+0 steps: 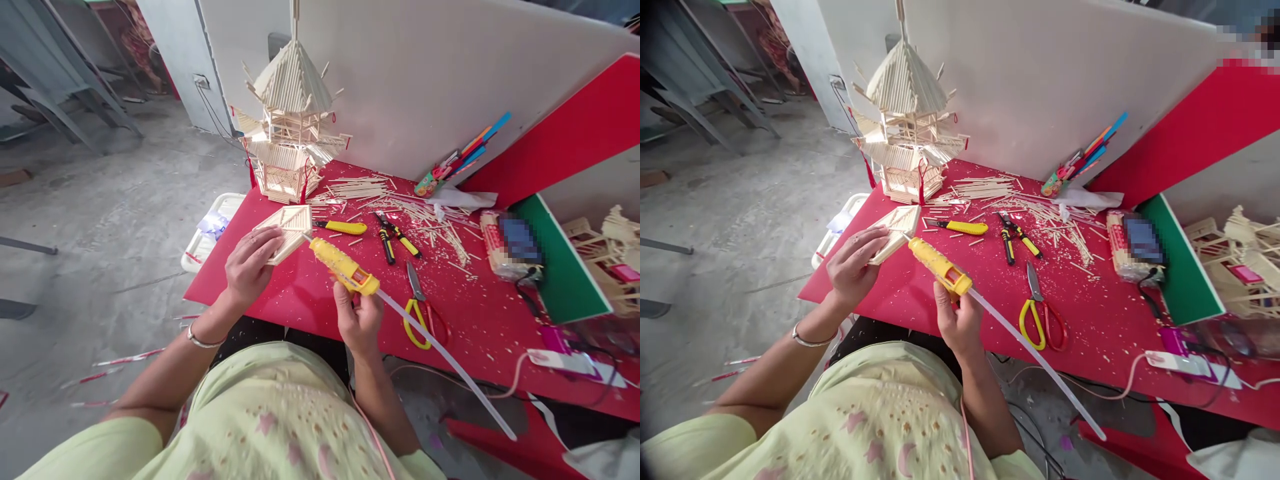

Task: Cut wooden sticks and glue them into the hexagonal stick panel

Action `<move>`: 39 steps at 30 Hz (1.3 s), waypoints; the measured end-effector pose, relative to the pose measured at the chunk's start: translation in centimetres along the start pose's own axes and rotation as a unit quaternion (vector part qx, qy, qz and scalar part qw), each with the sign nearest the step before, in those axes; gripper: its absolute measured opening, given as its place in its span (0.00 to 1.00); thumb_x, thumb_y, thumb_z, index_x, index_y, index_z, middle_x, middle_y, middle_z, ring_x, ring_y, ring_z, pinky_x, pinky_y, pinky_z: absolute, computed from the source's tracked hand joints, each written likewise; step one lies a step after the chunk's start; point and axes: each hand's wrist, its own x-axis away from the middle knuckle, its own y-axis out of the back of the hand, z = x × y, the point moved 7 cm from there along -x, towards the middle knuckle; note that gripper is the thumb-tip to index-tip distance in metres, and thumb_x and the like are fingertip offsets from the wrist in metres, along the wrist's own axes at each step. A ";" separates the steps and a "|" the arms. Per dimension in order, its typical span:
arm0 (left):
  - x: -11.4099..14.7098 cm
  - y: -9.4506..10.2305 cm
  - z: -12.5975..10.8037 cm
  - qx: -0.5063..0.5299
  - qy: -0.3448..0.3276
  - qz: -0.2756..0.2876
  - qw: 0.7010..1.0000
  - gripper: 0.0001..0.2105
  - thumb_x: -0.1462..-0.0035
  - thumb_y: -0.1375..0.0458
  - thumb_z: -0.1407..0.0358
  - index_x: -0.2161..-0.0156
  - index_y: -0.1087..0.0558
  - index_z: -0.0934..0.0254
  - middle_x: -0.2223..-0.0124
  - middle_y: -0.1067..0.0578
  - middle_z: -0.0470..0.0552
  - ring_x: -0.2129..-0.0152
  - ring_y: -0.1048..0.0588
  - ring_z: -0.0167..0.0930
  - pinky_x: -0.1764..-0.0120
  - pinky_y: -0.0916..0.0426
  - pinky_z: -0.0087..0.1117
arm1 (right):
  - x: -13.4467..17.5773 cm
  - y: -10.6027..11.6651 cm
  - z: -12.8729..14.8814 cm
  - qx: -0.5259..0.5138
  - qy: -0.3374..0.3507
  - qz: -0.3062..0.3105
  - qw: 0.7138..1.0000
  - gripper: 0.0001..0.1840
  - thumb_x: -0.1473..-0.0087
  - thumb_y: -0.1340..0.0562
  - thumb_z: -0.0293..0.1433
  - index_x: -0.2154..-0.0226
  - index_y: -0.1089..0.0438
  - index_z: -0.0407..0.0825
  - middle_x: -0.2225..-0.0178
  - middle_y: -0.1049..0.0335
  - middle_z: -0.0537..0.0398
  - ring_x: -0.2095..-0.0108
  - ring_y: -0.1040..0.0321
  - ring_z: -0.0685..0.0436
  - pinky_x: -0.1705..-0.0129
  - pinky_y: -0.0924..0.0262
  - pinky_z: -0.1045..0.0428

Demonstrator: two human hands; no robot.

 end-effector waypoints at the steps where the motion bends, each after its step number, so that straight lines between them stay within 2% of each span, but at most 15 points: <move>1: 0.0 0.1 0.1 -0.004 -0.008 0.008 1.000 0.14 0.39 0.35 0.65 0.49 0.17 0.52 0.46 0.17 0.53 0.45 0.20 0.43 0.40 0.27 0.51 | 0.2 0.0 -0.2 0.003 0.000 0.005 1.000 0.12 0.35 0.35 0.39 0.55 0.22 0.50 0.65 0.18 0.49 0.69 0.22 0.42 0.66 0.26 0.48; 5: 0.0 0.4 0.3 -0.022 -0.043 0.049 0.998 0.15 0.39 0.35 0.64 0.48 0.17 0.52 0.44 0.17 0.54 0.42 0.21 0.45 0.38 0.28 0.53 | 0.6 -0.3 0.0 0.004 0.026 0.055 0.998 0.14 0.35 0.35 0.39 0.50 0.22 0.53 0.59 0.17 0.47 0.63 0.20 0.39 0.60 0.24 0.46; 9: -0.3 0.7 0.6 -0.043 -0.070 0.124 0.989 0.16 0.39 0.35 0.67 0.47 0.17 0.49 0.43 0.18 0.52 0.42 0.21 0.44 0.36 0.29 0.53 | -0.6 1.2 0.3 0.033 0.016 0.031 0.999 0.14 0.35 0.35 0.40 0.50 0.22 0.52 0.59 0.17 0.47 0.63 0.20 0.39 0.59 0.24 0.46; 14: -0.5 1.0 0.8 -0.046 -0.102 0.210 0.971 0.15 0.39 0.34 0.69 0.50 0.17 0.48 0.44 0.17 0.51 0.42 0.21 0.42 0.36 0.27 0.52 | -2.5 1.1 1.0 0.068 0.022 0.079 0.994 0.15 0.33 0.36 0.43 0.53 0.22 0.51 0.59 0.17 0.47 0.59 0.19 0.38 0.57 0.25 0.46; 16: -0.4 1.0 0.7 -0.057 -0.114 0.214 0.968 0.15 0.40 0.33 0.70 0.50 0.17 0.48 0.45 0.17 0.51 0.43 0.20 0.42 0.37 0.26 0.51 | -2.7 0.5 1.3 0.066 0.026 0.096 0.993 0.16 0.32 0.37 0.44 0.53 0.23 0.51 0.59 0.17 0.47 0.58 0.20 0.39 0.56 0.26 0.46; 21: 0.1 1.1 -0.2 -0.098 -0.169 0.162 0.967 0.13 0.42 0.32 0.70 0.54 0.17 0.51 0.53 0.16 0.51 0.54 0.16 0.39 0.45 0.19 0.45 | -3.1 -0.7 1.0 0.074 0.005 0.116 0.990 0.20 0.32 0.39 0.47 0.53 0.23 0.49 0.60 0.17 0.45 0.60 0.20 0.38 0.57 0.27 0.46; 27: 0.9 0.7 -0.5 -0.145 -0.235 0.205 0.939 0.14 0.39 0.35 0.70 0.51 0.19 0.50 0.53 0.17 0.50 0.54 0.17 0.37 0.46 0.20 0.43 | -3.8 0.0 -0.3 0.123 -0.042 0.102 0.986 0.23 0.32 0.40 0.49 0.54 0.22 0.48 0.61 0.17 0.44 0.61 0.20 0.36 0.58 0.29 0.44; 30: 0.8 0.6 -0.4 -0.135 -0.225 0.217 0.940 0.13 0.38 0.35 0.70 0.51 0.19 0.49 0.52 0.17 0.50 0.54 0.16 0.38 0.46 0.20 0.44 | -3.6 0.0 -0.1 0.134 -0.040 0.097 0.985 0.24 0.32 0.40 0.50 0.54 0.22 0.48 0.61 0.17 0.43 0.62 0.21 0.36 0.59 0.29 0.44; 35: 0.6 0.4 -0.2 -0.103 -0.183 0.236 0.949 0.12 0.38 0.36 0.70 0.53 0.18 0.49 0.52 0.16 0.50 0.54 0.16 0.38 0.45 0.20 0.45 | -3.0 -0.5 0.4 0.108 -0.023 0.121 0.987 0.23 0.32 0.40 0.50 0.53 0.22 0.48 0.59 0.17 0.44 0.60 0.20 0.37 0.57 0.29 0.45; 39: 0.3 0.7 0.2 -0.072 -0.144 0.223 0.961 0.12 0.40 0.34 0.69 0.54 0.17 0.49 0.53 0.15 0.50 0.54 0.16 0.39 0.46 0.20 0.46 | -3.1 0.5 -0.6 0.133 -0.052 0.088 0.986 0.23 0.33 0.40 0.51 0.57 0.22 0.48 0.65 0.18 0.46 0.65 0.22 0.38 0.62 0.31 0.46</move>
